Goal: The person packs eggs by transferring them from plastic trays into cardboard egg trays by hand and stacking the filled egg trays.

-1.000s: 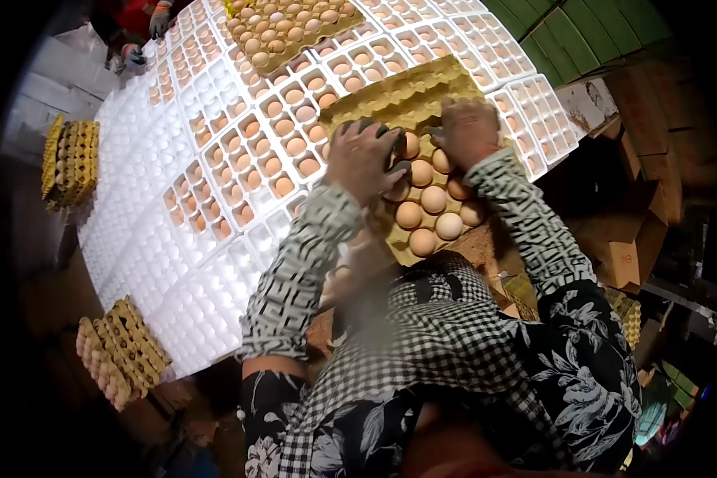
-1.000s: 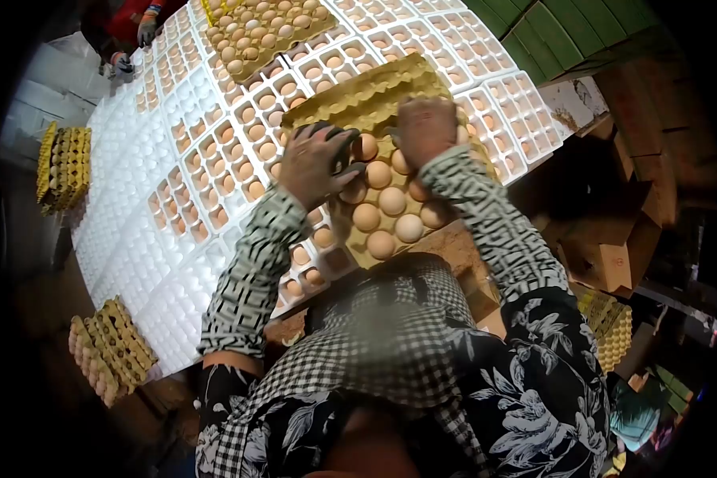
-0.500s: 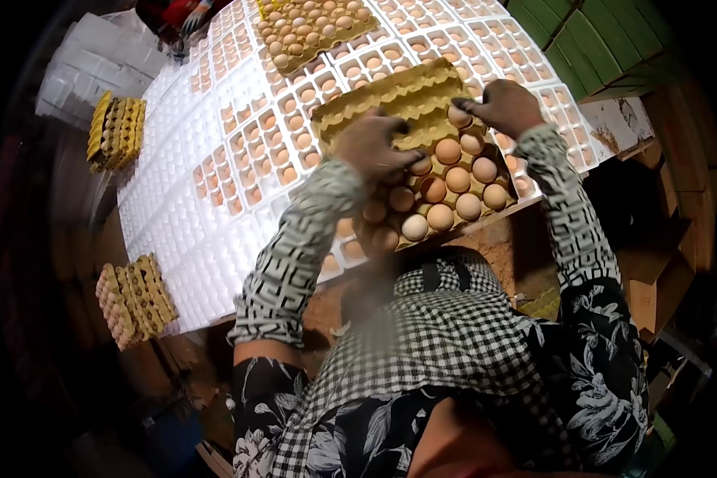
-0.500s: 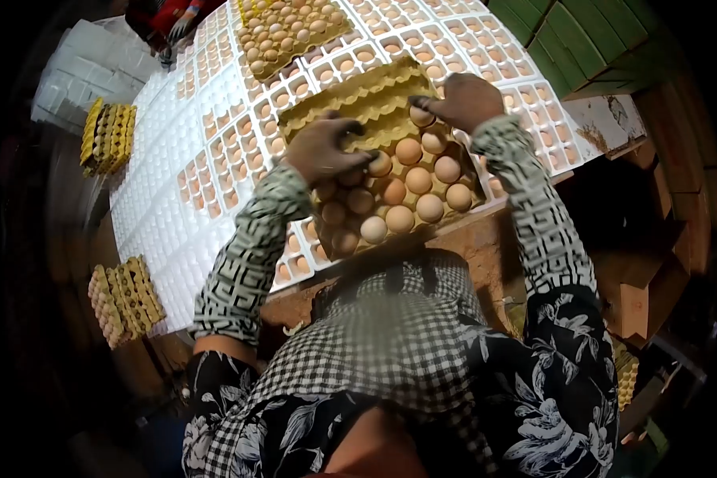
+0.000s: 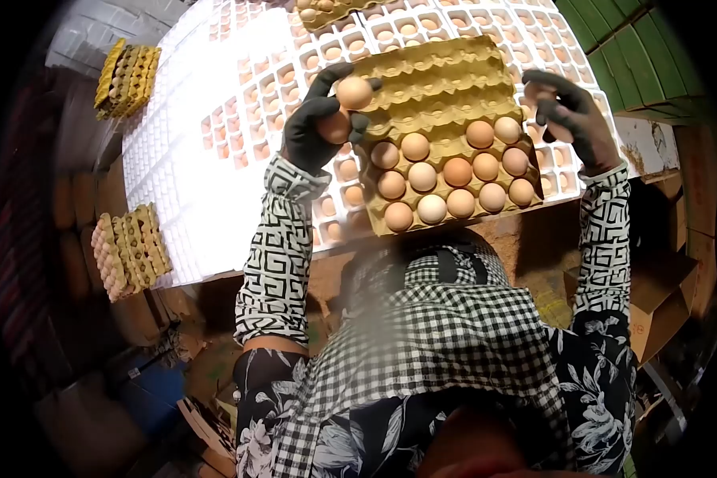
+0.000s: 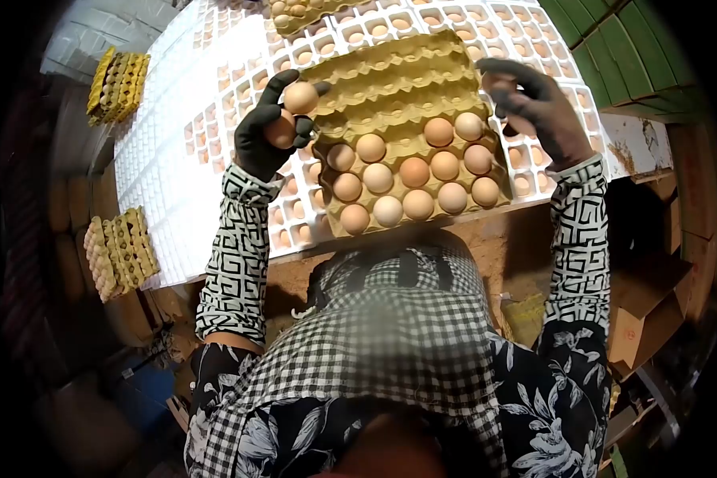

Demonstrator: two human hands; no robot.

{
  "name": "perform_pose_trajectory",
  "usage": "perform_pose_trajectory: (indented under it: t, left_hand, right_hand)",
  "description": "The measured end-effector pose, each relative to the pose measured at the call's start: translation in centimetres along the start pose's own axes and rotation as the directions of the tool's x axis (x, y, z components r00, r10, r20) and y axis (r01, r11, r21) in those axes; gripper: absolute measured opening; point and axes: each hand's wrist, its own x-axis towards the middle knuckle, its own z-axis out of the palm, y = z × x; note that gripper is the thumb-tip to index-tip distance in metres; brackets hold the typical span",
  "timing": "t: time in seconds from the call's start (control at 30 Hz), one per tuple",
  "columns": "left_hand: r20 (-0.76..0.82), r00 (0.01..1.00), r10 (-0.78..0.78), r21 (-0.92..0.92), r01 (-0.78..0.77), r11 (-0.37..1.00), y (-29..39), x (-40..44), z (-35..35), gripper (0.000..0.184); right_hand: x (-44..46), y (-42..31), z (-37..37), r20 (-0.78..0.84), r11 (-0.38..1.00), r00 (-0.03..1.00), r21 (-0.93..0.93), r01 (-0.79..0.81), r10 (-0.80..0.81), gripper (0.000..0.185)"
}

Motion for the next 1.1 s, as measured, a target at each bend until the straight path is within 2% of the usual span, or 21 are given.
perform_pose_trajectory:
  t: [0.03,0.07,0.1,0.13,0.17,0.2,0.23,0.27,0.37,0.43,0.5,0.53,0.57,0.63,0.7,0.77,0.8,0.87,0.93,1.03,1.1]
  left_hand:
    - [-0.045,0.999,0.012,0.034,-0.010,0.999,0.4,-0.8,-0.3,0.049]
    - [-0.085,0.996,-0.032,0.222,0.050,0.974,0.9,-1.3,-0.8,0.045]
    - [-0.217,0.973,-0.073,0.579,0.188,0.793,1.8,-1.5,1.2,0.041]
    - [-0.144,0.989,-0.039,0.912,0.148,0.384,1.4,-1.5,1.4,0.039]
    - [-0.069,0.997,-0.046,0.989,0.062,-0.134,0.9,-1.5,1.7,0.038]
    - [-0.241,0.967,-0.086,0.832,0.160,-0.531,0.2,-1.4,4.6,0.034]
    - [-0.451,0.850,-0.273,0.722,0.167,-0.672,0.3,-0.2,7.0,0.029]
    - [-0.412,0.882,-0.230,0.676,0.127,-0.726,-0.5,-0.2,6.7,0.024]
    - [-0.127,0.962,-0.244,0.596,-0.123,-0.794,-1.7,-0.8,5.5,0.015]
    - [-0.189,0.948,-0.256,0.655,-0.073,-0.752,-0.5,-1.1,6.7,0.015]
    - [-0.177,0.935,-0.306,0.699,-0.100,-0.708,0.8,-1.6,7.3,0.016]
    - [-0.090,0.966,-0.243,0.737,-0.100,-0.668,0.5,-2.1,6.2,0.016]
    - [-0.003,0.986,-0.167,0.773,-0.104,-0.625,0.4,-2.6,4.9,0.017]
    - [-0.042,0.994,0.102,0.969,0.066,-0.238,2.1,-5.6,2.9,0.039]
    - [-0.196,0.911,0.364,0.971,0.127,0.203,3.0,-10.2,-1.6,0.046]
    - [-0.311,0.682,0.662,0.942,0.127,0.312,2.4,-14.6,-9.0,0.045]
    - [-0.377,0.659,0.651,0.924,0.318,0.213,2.9,-17.0,-13.4,0.048]
    - [-0.540,0.577,0.613,0.788,0.603,0.126,4.4,-20.9,-19.1,0.050]
    - [-0.617,0.535,0.577,0.679,0.732,0.047,6.2,-21.6,-22.3,0.052]
    - [-0.648,0.563,0.513,0.636,0.770,-0.042,7.3,-20.1,-26.3,0.053]
    - [-0.673,0.605,0.425,0.628,0.771,-0.104,7.0,-19.5,-28.3,0.052]
  right_hand:
    - [1.0,0.3,1.5,0.077,0.961,0.974,-0.160,0.225,-0.215,0.044]
    - [1.0,0.0,2.6,0.080,0.798,0.987,-0.582,0.158,-0.137,0.046]
    - [1.0,-1.4,4.4,0.050,0.460,0.996,-0.885,0.077,-0.069,0.048]
    - [1.3,-0.3,5.1,0.061,0.290,0.988,-0.952,0.100,-0.138,0.053]
    - [1.8,0.2,5.9,0.109,0.145,0.981,-0.980,0.133,-0.160,0.044]
    - [2.1,0.3,6.5,0.138,0.103,0.985,-0.983,0.149,-0.108,0.039]
    - [2.5,0.3,7.1,0.174,0.064,0.984,-0.982,0.177,-0.050,0.034]
    - [3.1,0.3,7.1,0.227,0.063,0.973,-0.972,0.229,-0.024,0.026]
    - [3.4,-0.5,7.2,0.368,0.037,0.927,-0.928,0.371,-0.076,0.020]
    - [3.4,-0.2,7.7,0.361,-0.032,0.929,-0.933,0.359,-0.080,0.024]
    - [3.1,-1.5,8.0,0.345,0.072,0.935,-0.934,0.351,-0.089,0.033]
    - [3.1,-4.0,9.3,0.234,0.165,0.970,-0.962,0.219,0.073,0.041]
    - [2.9,-3.5,8.4,0.212,0.208,0.977,-0.956,0.208,-0.001,0.046]
    - [1.9,-4.6,9.1,0.109,0.433,0.967,-0.879,0.203,-0.232,0.047]
    - [1.0,-6.2,12.4,0.014,0.671,0.984,-0.730,0.130,-0.176,0.049]
    - [2.0,-4.6,17.3,-0.016,0.815,0.959,-0.532,0.230,-0.282,0.051]
    - [3.0,-4.4,20.8,0.038,0.833,0.967,-0.500,0.236,-0.251,0.053]
    - [6.8,-5.0,28.3,0.148,0.559,0.979,-0.804,0.202,-0.141,0.052]
    - [11.3,-2.6,34.3,0.086,0.470,0.987,-0.871,0.141,-0.137,0.046]
    - [17.8,2.1,39.8,-0.042,0.282,0.993,-0.959,-0.008,-0.114,0.047]
    - [21.5,5.7,41.4,-0.121,0.085,0.981,-0.987,-0.134,0.150,0.051]
